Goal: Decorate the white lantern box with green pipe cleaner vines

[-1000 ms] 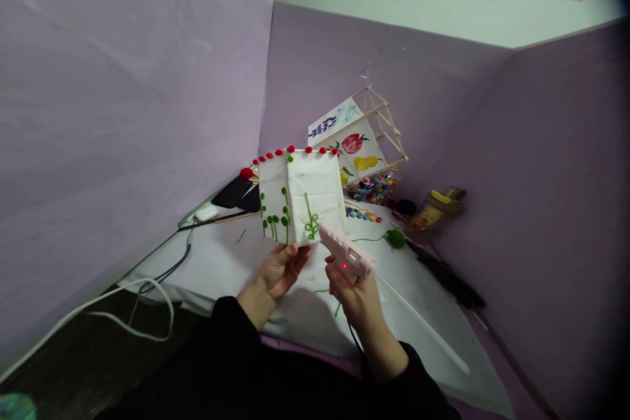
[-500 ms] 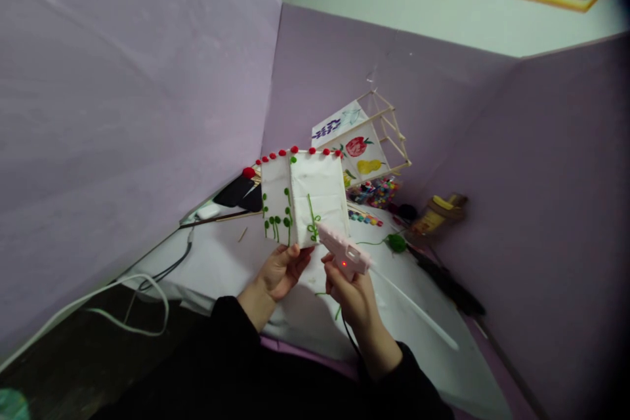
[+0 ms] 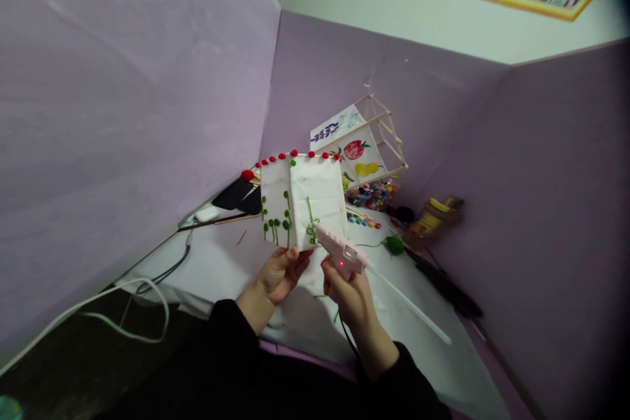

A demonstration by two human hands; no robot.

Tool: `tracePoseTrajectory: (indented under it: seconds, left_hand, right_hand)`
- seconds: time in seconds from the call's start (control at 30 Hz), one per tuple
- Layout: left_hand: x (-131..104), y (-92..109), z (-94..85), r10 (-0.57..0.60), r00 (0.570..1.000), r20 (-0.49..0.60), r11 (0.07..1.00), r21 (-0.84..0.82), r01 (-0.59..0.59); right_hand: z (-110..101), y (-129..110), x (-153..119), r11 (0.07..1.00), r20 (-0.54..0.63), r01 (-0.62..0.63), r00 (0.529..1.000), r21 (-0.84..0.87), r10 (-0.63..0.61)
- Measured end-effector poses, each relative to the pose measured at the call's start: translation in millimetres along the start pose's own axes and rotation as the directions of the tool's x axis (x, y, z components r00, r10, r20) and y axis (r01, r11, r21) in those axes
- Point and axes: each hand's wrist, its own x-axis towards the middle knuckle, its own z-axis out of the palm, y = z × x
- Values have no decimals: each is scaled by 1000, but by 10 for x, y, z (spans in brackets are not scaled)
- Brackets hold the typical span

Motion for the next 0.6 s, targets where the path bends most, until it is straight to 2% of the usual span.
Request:
tracePoseTrajectory:
  seconds: [0.6]
  left_hand:
    - [10,-15,-62,-10,1000,-24,1000,0,10]
  right_hand:
    - [5,-71,2,998,17,10,1000,-60,-9]
